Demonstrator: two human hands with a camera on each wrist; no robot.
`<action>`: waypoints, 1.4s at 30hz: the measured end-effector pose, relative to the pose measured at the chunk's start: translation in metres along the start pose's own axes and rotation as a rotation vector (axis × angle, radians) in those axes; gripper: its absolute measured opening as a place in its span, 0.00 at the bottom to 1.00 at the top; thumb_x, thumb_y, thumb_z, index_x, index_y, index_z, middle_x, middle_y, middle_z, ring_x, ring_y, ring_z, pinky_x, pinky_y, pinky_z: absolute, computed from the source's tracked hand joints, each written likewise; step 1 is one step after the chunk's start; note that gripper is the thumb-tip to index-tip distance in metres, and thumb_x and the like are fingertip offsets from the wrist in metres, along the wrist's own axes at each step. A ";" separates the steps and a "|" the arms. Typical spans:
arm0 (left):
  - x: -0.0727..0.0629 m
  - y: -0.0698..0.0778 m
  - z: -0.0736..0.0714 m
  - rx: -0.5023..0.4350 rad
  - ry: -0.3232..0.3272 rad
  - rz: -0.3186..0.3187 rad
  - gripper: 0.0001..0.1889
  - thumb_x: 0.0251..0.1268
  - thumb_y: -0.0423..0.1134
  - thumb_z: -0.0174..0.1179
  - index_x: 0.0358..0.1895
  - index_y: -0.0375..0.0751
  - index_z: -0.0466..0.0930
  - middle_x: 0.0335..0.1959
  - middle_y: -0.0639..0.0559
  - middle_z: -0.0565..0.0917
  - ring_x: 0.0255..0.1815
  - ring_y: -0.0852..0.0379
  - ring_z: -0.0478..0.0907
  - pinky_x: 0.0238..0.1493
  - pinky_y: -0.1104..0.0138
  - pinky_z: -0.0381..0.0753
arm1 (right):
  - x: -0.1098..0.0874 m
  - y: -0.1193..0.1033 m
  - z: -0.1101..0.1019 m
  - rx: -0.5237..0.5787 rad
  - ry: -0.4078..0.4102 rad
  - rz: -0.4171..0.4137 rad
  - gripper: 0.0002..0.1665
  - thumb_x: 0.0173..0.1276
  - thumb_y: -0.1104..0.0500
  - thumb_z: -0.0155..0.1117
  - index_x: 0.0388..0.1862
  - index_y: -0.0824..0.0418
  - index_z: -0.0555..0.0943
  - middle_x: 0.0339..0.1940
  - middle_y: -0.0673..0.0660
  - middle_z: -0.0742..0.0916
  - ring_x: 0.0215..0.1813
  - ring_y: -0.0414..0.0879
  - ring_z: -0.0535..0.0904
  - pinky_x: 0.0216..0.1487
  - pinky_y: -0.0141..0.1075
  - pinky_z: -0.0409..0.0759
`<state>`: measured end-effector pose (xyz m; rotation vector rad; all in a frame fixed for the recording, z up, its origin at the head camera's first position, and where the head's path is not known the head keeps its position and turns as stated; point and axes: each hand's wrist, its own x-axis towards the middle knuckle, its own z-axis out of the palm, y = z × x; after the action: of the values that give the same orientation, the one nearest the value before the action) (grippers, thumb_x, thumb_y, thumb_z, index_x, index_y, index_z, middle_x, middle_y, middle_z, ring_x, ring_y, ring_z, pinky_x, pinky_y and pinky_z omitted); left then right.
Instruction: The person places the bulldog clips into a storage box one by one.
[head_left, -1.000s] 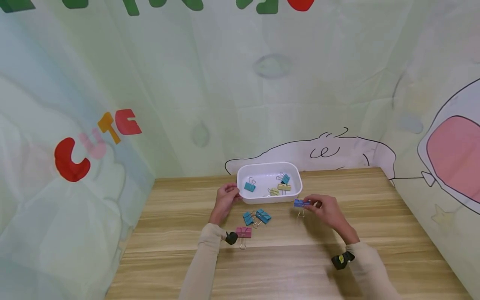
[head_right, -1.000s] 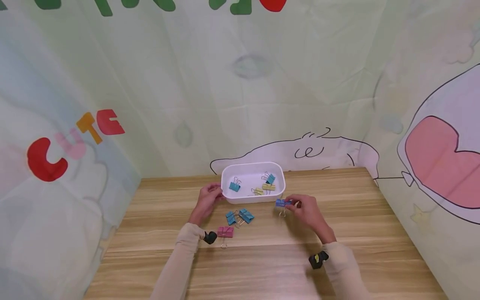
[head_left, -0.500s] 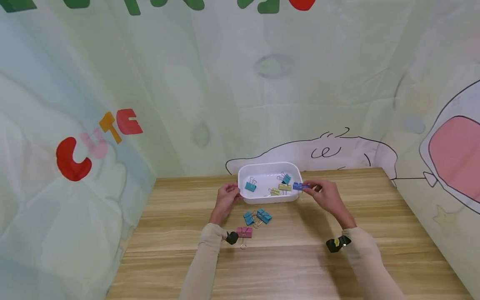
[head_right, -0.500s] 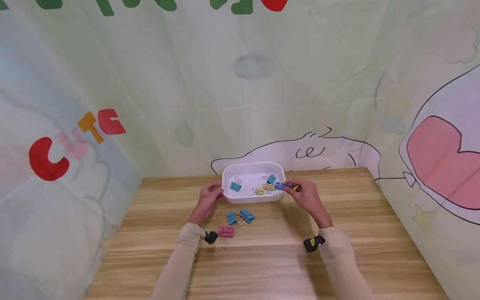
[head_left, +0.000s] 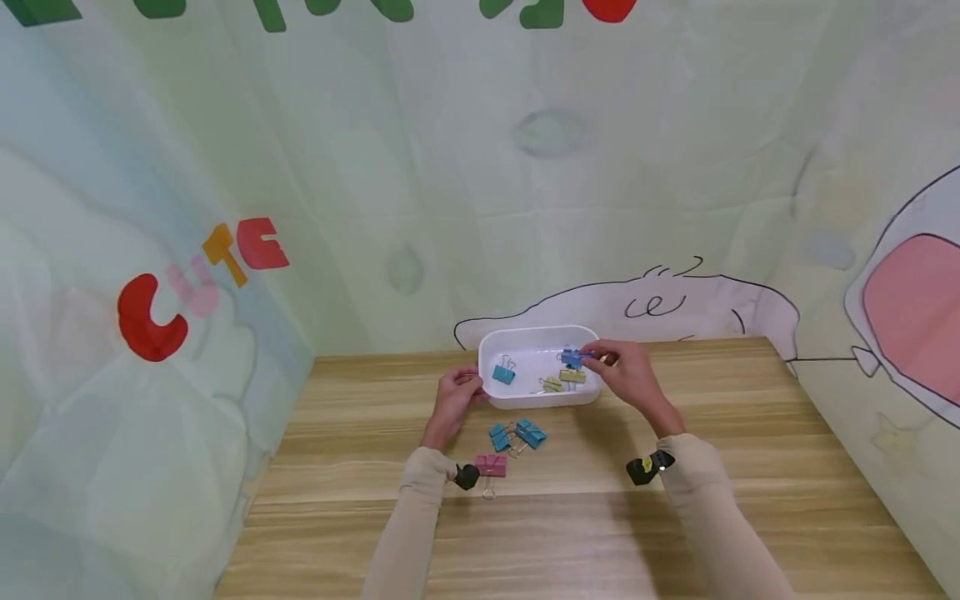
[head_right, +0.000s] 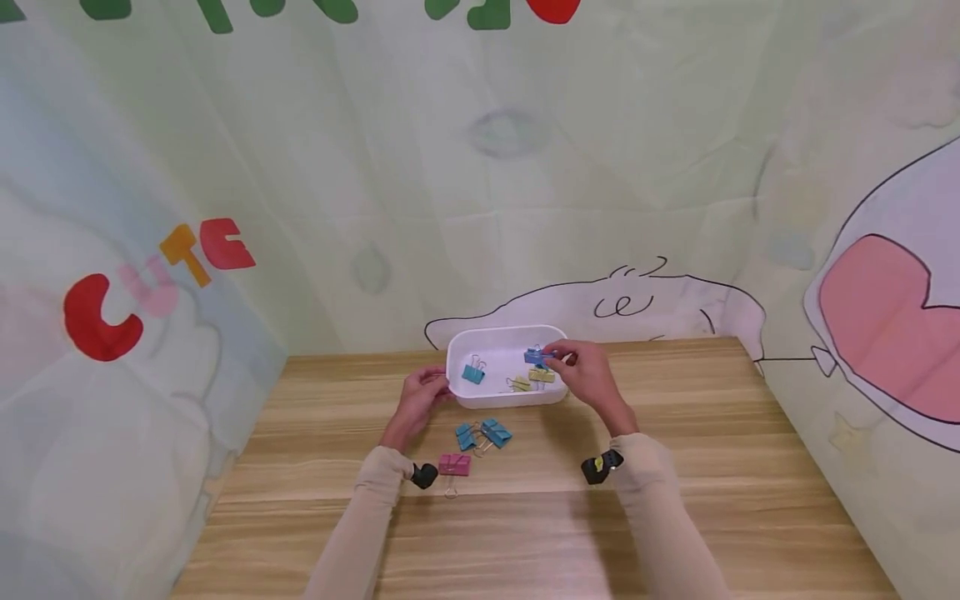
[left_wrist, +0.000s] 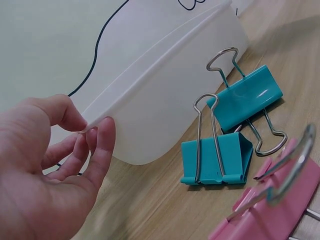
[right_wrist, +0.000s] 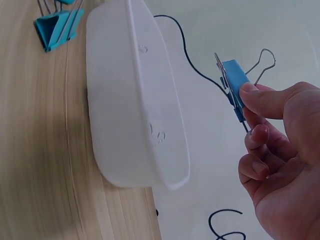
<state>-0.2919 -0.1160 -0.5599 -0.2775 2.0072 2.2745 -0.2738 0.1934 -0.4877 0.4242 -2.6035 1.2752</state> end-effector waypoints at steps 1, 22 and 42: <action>0.000 0.000 0.001 -0.005 -0.003 0.000 0.20 0.71 0.24 0.56 0.63 0.20 0.71 0.56 0.26 0.77 0.44 0.43 0.84 0.53 0.55 0.88 | 0.001 -0.002 0.001 0.001 -0.002 -0.003 0.06 0.70 0.63 0.72 0.44 0.63 0.90 0.34 0.56 0.88 0.35 0.49 0.78 0.32 0.35 0.77; 0.000 0.002 0.005 -0.019 -0.071 -0.008 0.22 0.73 0.24 0.53 0.67 0.17 0.66 0.61 0.20 0.73 0.47 0.39 0.83 0.66 0.41 0.76 | 0.017 -0.038 0.034 0.036 -0.057 -0.020 0.07 0.72 0.61 0.71 0.46 0.58 0.91 0.38 0.54 0.89 0.36 0.50 0.78 0.35 0.38 0.80; -0.002 0.000 0.008 -0.008 -0.018 0.021 0.18 0.71 0.24 0.55 0.61 0.21 0.72 0.53 0.27 0.78 0.42 0.44 0.83 0.54 0.52 0.88 | 0.019 -0.039 0.036 0.011 -0.008 -0.003 0.26 0.67 0.56 0.77 0.63 0.60 0.84 0.50 0.62 0.87 0.33 0.50 0.75 0.34 0.36 0.76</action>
<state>-0.2904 -0.1077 -0.5586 -0.2370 2.0022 2.2903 -0.2800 0.1393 -0.4747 0.4364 -2.6022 1.2902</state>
